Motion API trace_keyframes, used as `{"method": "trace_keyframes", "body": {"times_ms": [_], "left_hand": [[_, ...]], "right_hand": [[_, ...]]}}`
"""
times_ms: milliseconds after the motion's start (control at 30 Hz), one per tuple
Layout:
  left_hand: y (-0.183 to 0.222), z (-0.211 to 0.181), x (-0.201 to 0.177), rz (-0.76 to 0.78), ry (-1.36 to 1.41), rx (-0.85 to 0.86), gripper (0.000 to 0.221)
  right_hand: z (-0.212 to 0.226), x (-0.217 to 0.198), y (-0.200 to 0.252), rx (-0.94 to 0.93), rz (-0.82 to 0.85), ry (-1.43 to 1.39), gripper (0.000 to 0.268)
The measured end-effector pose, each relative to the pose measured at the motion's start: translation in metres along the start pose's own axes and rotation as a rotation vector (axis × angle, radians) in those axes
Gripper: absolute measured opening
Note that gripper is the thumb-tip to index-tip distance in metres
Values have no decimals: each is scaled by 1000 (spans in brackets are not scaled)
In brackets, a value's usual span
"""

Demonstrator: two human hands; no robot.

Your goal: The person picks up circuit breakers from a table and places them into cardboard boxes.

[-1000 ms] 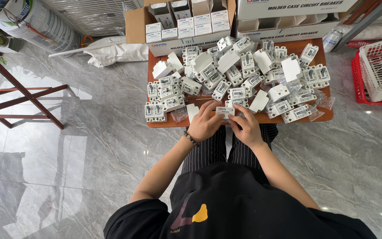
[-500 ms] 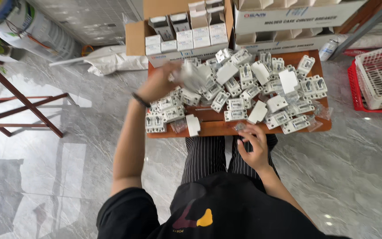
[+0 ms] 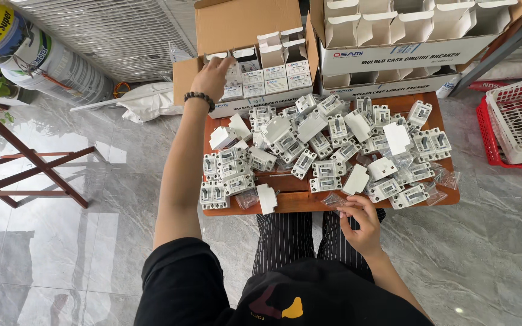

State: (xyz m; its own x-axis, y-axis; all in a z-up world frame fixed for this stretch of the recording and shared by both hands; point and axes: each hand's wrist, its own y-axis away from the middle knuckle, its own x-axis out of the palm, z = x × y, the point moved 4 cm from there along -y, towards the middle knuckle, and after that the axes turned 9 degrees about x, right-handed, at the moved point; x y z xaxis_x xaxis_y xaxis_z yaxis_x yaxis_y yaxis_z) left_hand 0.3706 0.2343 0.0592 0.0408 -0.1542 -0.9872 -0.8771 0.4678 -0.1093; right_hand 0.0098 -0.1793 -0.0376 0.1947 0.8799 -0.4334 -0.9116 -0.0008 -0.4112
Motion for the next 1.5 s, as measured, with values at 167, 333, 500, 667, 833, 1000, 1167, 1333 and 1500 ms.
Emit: {"method": "trace_keyframes", "body": {"times_ms": [167, 333, 500, 667, 833, 1000, 1167, 1333, 1500], "left_hand": [[3, 15, 33, 44, -59, -26, 77], [-18, 7, 45, 161, -91, -105, 68], [-59, -62, 11, -304, -87, 161, 43], [-97, -62, 51, -85, -231, 139, 41], [-78, -88, -6, -331, -241, 40, 52], [38, -148, -108, -1256, 249, 214, 29], [128, -212, -99, -1112, 176, 271, 22], [180, -249, 17, -757, 355, 216, 38], [207, -269, 70, -600, 284, 129, 42]], "right_hand": [[-5, 1, -4, 4, 20, 8, 17], [-7, 1, -8, 9, 10, 18, 18], [-7, -3, -8, -5, -5, 1, 15], [-5, -11, -4, 1, -36, 10, 13], [-4, -17, 1, -15, -62, 27, 14], [-1, -16, 6, -10, -31, 16, 14], [-4, -3, 12, -6, -103, -45, 12], [1, 13, 16, 26, -62, -12, 16], [2, 15, 20, 96, -47, 60, 19]]}}
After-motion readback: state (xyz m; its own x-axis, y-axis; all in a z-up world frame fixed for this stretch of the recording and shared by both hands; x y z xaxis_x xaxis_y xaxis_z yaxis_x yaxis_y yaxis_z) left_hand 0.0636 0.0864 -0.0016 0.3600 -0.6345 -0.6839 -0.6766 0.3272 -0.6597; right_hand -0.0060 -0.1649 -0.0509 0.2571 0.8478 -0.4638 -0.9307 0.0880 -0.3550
